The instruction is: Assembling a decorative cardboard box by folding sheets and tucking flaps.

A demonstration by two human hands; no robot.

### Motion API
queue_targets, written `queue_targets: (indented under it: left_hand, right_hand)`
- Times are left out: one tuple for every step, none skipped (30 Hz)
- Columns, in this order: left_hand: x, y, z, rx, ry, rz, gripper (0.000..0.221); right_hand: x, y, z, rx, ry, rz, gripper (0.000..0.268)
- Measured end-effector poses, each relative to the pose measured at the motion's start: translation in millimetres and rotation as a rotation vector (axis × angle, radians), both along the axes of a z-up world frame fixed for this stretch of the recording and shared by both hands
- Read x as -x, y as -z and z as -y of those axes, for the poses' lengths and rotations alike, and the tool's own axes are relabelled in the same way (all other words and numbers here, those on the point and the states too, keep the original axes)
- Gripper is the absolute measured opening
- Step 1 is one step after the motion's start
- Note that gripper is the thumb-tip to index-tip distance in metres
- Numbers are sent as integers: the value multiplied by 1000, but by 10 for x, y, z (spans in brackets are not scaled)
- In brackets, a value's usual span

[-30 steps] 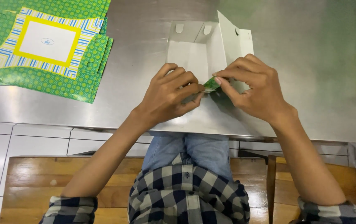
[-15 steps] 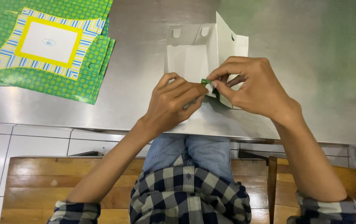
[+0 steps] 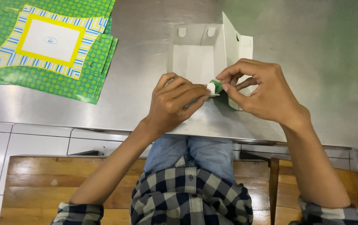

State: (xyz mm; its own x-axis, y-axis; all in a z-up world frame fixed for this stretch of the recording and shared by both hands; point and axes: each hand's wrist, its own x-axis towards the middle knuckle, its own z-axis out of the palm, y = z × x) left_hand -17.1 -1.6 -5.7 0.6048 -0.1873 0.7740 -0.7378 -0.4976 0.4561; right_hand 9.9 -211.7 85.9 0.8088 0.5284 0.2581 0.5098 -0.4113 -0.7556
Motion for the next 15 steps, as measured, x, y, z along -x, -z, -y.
queue_targets:
  left_hand:
    - [3,5,6,1,2,3,10]
    - [6,9,13,3,4,6,9]
    - [2,5,18,2,5,5,9]
    - [-1,0,24,0,12,3,9]
    - [1,-8,28,-2,19,0,9]
    - [11,2,32,-2,18,-2,9]
    - [4,8,35,-8,18,-2,9]
    - [-4,13,38,-14,17,-2,9]
    - [-11,13,34,-15,16,0,9]
    - [-20,14,31,-25,10,6,9]
    - [-22,19,31,-34,6,10,9]
    - [-25,8,18,-34,7,10,9]
    - [-26,-3,7,-34,-14,10,9]
    - [-26,-15,-5,-35,-35,10,8]
    - [-24,-43,-8,-35,-37,14,8]
  right_hand:
    - [14,-3,-1,-12,4,-13,17]
    - [28,-6,-2,-23,7,-27,19]
    - [24,6,-8,-24,7,-27,19]
    - [22,18,-13,-13,2,-18,18]
    - [23,27,-20,-3,-5,-10,18]
    - [28,34,-43,-3,-6,-11,18]
    - [23,37,-66,-17,-10,-14,20]
    - [16,39,-88,-31,-14,-18,21]
    - [14,38,-96,-32,-16,-15,21]
    - [11,38,-104,-29,-16,-12,21]
    - [15,40,-109,-24,-15,-10,21]
    - [16,41,-98,-24,-14,-10,21]
    - [20,41,-86,-18,-25,-20,22]
    - [24,39,-76,-11,-35,-30,23]
    - [28,18,-78,-11,-37,-27,23]
